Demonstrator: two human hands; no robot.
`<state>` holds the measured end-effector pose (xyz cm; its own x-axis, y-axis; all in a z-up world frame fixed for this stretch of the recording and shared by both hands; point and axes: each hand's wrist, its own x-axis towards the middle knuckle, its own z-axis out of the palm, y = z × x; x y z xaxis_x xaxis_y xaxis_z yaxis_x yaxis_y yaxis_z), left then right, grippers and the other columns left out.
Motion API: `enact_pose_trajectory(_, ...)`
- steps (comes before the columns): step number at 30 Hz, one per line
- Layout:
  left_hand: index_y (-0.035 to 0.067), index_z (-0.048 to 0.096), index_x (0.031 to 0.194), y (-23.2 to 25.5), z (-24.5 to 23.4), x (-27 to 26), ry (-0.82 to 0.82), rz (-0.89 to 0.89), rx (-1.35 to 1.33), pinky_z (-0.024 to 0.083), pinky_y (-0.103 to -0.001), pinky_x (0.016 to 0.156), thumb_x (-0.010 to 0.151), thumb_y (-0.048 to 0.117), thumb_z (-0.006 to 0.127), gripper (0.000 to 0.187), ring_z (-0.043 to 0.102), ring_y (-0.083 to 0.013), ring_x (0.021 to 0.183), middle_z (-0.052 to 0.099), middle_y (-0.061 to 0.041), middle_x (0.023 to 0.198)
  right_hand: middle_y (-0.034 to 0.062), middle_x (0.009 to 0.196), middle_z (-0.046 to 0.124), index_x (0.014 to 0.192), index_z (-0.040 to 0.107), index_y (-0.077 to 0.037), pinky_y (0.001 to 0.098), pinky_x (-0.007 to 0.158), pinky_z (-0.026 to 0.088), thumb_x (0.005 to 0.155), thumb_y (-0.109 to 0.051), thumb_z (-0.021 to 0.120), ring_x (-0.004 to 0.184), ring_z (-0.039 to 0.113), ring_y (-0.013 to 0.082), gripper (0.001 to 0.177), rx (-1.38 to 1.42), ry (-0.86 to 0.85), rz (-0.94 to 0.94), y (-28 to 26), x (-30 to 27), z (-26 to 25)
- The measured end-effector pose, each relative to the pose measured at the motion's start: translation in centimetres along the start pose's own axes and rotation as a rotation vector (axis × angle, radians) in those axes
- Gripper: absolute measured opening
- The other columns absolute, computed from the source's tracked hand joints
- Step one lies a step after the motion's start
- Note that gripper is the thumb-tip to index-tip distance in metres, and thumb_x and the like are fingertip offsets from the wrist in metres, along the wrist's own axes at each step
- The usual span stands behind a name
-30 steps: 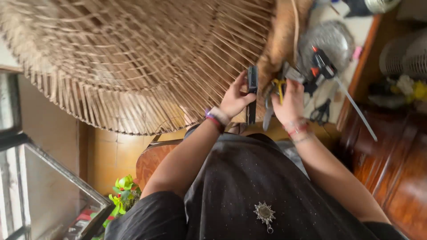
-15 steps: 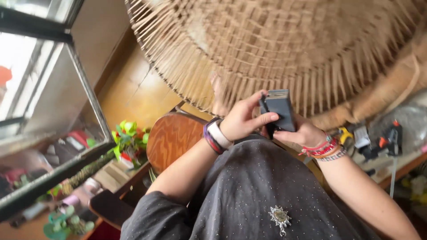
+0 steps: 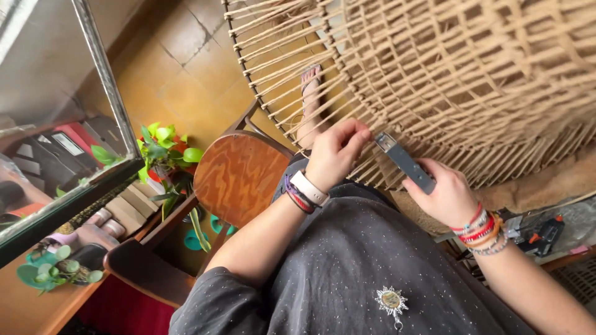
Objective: Weaving and securing wicker strands onto a large conical structure using a glue gun, scissors, and a stapler.
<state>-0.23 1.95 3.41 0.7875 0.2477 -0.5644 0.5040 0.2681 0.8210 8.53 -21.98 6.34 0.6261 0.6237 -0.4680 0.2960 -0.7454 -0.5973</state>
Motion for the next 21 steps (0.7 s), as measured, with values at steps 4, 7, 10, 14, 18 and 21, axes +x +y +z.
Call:
enact_pose_trajectory(4, 0.004, 0.067, 0.1, 0.3, -0.7, 0.5, 0.018, 0.161, 0.082, 0.05, -0.027, 0.062, 0.102, 0.019, 0.064, 0.015, 0.057, -0.0081, 0.065, 0.065, -0.002, 0.072, 0.0186, 0.09, 0.073, 0.11, 0.068, 0.003, 0.0398, 0.067, 0.059, 0.083, -0.023, 0.076, 0.078, 0.075, 0.0326, 0.039, -0.021, -0.005, 0.014, -1.4, 0.5, -0.5)
enact_pose_trajectory(7, 0.005, 0.069, 0.099, 0.5, -1.0, 0.9, -0.015, 0.108, 0.141, 0.049, -0.028, 0.059, 0.1, 0.019, 0.064, 0.015, 0.054, -0.0095, 0.06, 0.06, -0.004, 0.067, 0.0172, 0.087, 0.073, 0.108, 0.068, 0.001, 0.0399, 0.068, 0.059, 0.086, -0.022, 0.075, 0.078, 0.075, 0.0328, 0.033, -0.014, -0.02, 0.075, -2.0, 1.0, -0.6)
enact_pose_trajectory(10, 0.005, 0.068, 0.097, 0.8, -1.2, 0.9, -0.049, 0.108, 0.118, 0.049, -0.029, 0.058, 0.099, 0.018, 0.065, 0.014, 0.055, -0.0109, 0.059, 0.06, -0.005, 0.066, 0.0152, 0.088, 0.073, 0.101, 0.068, 0.0, 0.0396, 0.068, 0.059, 0.087, -0.022, 0.075, 0.078, 0.075, 0.0319, 0.026, -0.007, -0.041, 0.063, -2.2, 1.3, -0.6)
enact_pose_trajectory(14, 0.006, 0.069, 0.097, 1.2, -1.5, 0.9, -0.031, 0.153, 0.139, 0.049, -0.029, 0.056, 0.098, 0.019, 0.066, 0.013, 0.055, -0.0119, 0.057, 0.061, -0.005, 0.068, 0.0137, 0.088, 0.074, 0.102, 0.067, -0.001, 0.0396, 0.068, 0.059, 0.087, -0.023, 0.075, 0.079, 0.075, 0.0318, 0.028, -0.008, -0.02, 0.028, -2.8, 1.4, -0.5)
enact_pose_trajectory(18, 0.007, 0.071, 0.098, 1.2, -1.6, 1.1, -0.036, 0.176, 0.124, 0.049, -0.027, 0.056, 0.097, 0.018, 0.069, 0.012, 0.054, -0.0102, 0.057, 0.062, -0.005, 0.069, 0.0158, 0.091, 0.073, 0.106, 0.068, 0.0, 0.041, 0.068, 0.059, 0.088, -0.023, 0.074, 0.082, 0.075, 0.0349, 0.029, -0.051, 0.017, 0.021, -3.2, 1.4, -0.5)
enact_pose_trajectory(21, 0.007, 0.071, 0.097, 1.1, -1.7, 1.1, -0.039, 0.175, 0.127, 0.049, -0.026, 0.056, 0.096, 0.017, 0.07, 0.01, 0.055, -0.0095, 0.056, 0.062, -0.004, 0.068, 0.0186, 0.093, 0.072, 0.107, 0.067, 0.001, 0.0432, 0.068, 0.058, 0.088, -0.024, 0.075, 0.083, 0.073, 0.0389, 0.032, -0.088, 0.039, 0.011, -3.3, 1.4, -0.3)
